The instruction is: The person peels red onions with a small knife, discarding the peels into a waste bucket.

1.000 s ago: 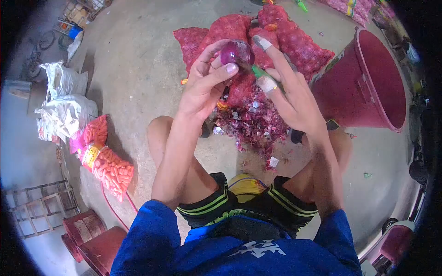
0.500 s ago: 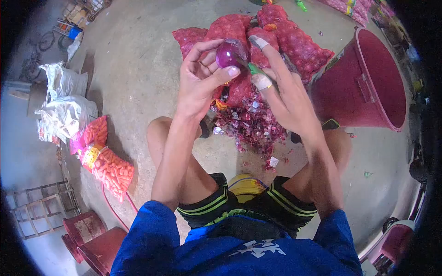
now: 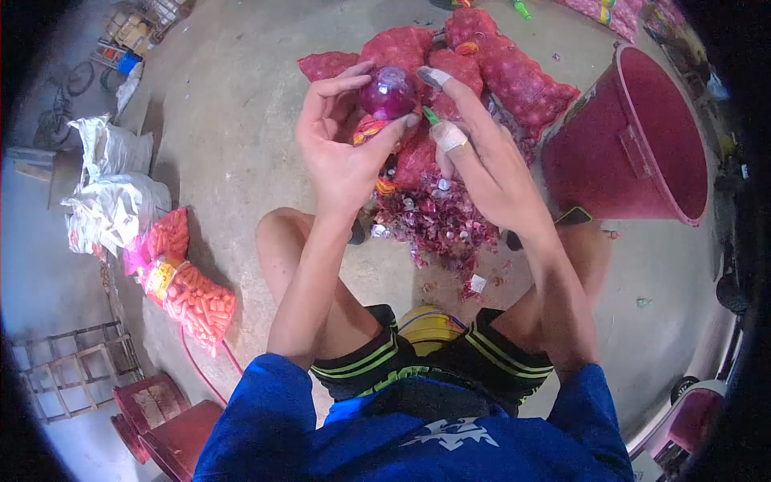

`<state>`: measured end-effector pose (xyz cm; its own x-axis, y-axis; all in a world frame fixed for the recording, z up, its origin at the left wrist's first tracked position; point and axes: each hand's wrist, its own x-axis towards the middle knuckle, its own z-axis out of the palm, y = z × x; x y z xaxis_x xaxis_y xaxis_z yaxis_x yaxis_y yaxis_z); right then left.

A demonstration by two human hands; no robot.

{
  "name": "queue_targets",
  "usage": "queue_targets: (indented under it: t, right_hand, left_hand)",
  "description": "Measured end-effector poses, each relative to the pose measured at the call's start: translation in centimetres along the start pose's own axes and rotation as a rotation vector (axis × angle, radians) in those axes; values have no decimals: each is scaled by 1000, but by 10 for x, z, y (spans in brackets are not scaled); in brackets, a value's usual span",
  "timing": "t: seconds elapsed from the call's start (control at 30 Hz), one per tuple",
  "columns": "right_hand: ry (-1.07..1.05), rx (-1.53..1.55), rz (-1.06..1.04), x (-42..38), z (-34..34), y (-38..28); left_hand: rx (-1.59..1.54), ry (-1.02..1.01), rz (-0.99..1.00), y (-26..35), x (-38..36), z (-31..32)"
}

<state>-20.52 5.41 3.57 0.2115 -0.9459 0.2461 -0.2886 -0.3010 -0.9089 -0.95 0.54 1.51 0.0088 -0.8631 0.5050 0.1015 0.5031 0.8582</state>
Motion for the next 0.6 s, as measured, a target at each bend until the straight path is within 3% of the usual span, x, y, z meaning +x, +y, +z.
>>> queue_targets:
  t: [0.07,0.2,0.27,0.4,0.5,0.6]
  right_hand:
    - [29,-57,-72,1,0,3]
    - [-36,-93,-15,1,-7,-3]
    - [46,-126,-191,3,-2,3]
    - [97,-228,-224,6,-4,6]
    - [272,-117,-144,12,-8,14]
    - [241,-183,18,11,-22,20]
  left_hand:
    - [-1,-11,-28,0,0,-2]
    - [-108,-29,-97,5,-2,1]
    - [-124,-34,-104,1,-3,1]
    - [-211,-42,-138,1,-4,0]
    - [-382,-71,-218,6,-6,1]
    - [-565,-79,-340,-1,-6,-3]
